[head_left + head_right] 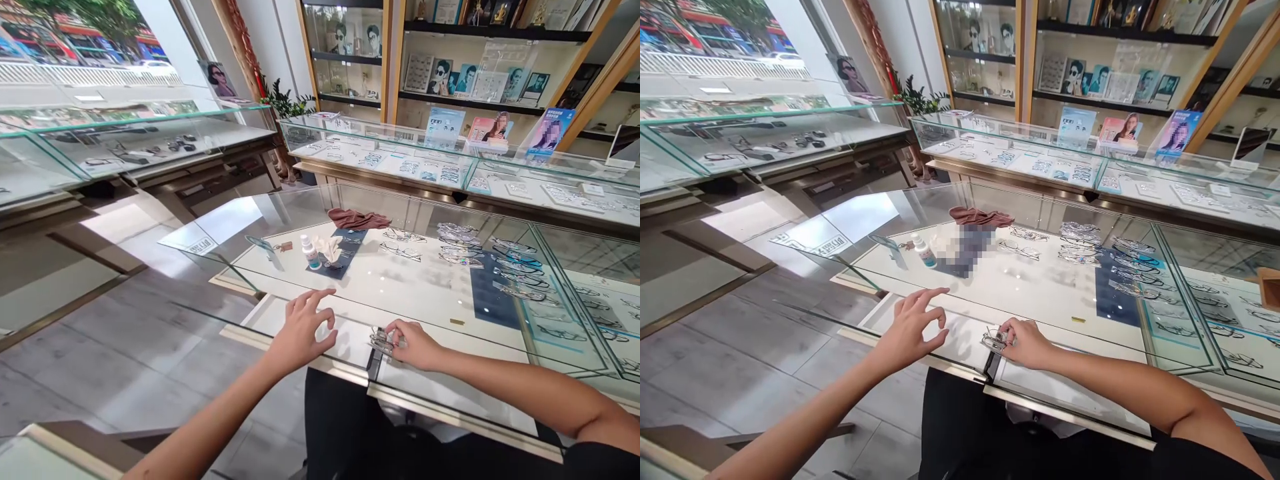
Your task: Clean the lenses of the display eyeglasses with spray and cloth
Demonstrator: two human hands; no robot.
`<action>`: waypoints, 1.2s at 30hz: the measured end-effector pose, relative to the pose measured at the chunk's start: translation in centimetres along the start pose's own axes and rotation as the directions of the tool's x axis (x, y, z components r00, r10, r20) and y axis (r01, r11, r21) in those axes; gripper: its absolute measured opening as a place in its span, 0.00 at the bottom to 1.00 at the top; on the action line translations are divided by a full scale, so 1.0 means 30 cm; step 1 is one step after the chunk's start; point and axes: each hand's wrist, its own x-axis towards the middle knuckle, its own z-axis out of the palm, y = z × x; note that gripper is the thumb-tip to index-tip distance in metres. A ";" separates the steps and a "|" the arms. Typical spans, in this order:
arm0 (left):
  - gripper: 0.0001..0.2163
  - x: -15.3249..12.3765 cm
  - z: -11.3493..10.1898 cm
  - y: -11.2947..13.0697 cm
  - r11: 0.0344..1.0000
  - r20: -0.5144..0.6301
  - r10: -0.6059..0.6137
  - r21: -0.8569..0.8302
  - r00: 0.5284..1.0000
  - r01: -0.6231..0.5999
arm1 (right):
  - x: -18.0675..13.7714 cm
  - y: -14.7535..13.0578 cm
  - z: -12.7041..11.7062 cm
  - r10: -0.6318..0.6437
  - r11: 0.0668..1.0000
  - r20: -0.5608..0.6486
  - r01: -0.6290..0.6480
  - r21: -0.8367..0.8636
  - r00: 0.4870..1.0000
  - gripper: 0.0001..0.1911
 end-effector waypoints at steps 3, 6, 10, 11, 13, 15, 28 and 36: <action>0.02 0.000 0.001 -0.001 1.000 0.003 -0.005 -0.007 1.000 0.005 | -0.077 -0.087 -0.090 0.061 0.996 0.123 -0.069 0.060 0.991 0.20; 0.02 -0.001 0.003 -0.002 1.000 -0.012 0.009 0.014 1.000 -0.008 | -0.137 -0.201 -0.216 0.024 0.997 0.165 -0.036 0.069 0.986 0.15; 0.04 0.000 0.003 -0.002 0.999 -0.025 0.030 0.036 0.999 -0.029 | -0.079 -0.304 -0.460 -0.172 0.984 -0.024 0.171 -0.046 0.985 0.18; 0.04 0.000 0.002 -0.003 0.999 -0.028 0.033 0.033 0.999 -0.032 | -0.027 -0.310 -0.526 -0.207 0.973 -0.095 0.195 -0.121 0.974 0.19; 0.06 0.003 0.000 -0.004 0.999 -0.033 0.035 0.017 0.999 -0.034 | 0.113 -0.294 -0.646 -0.222 0.948 -0.231 0.154 -0.280 0.947 0.21; 0.09 0.005 -0.001 -0.006 0.999 -0.036 0.037 -0.004 0.999 -0.037 | 0.277 -0.252 -0.733 -0.182 0.910 -0.293 0.048 -0.412 0.939 0.22; 0.10 0.010 0.031 -0.011 0.999 -0.046 0.038 -0.022 0.998 -0.039 | 0.747 0.008 -0.718 0.061 0.785 -0.312 -0.239 -0.572 0.948 0.18; 0.11 0.011 0.018 0.002 0.999 -0.046 0.044 -0.024 0.998 -0.045 | 0.753 0.062 -0.726 0.053 0.802 -0.309 -0.225 -0.553 0.950 0.20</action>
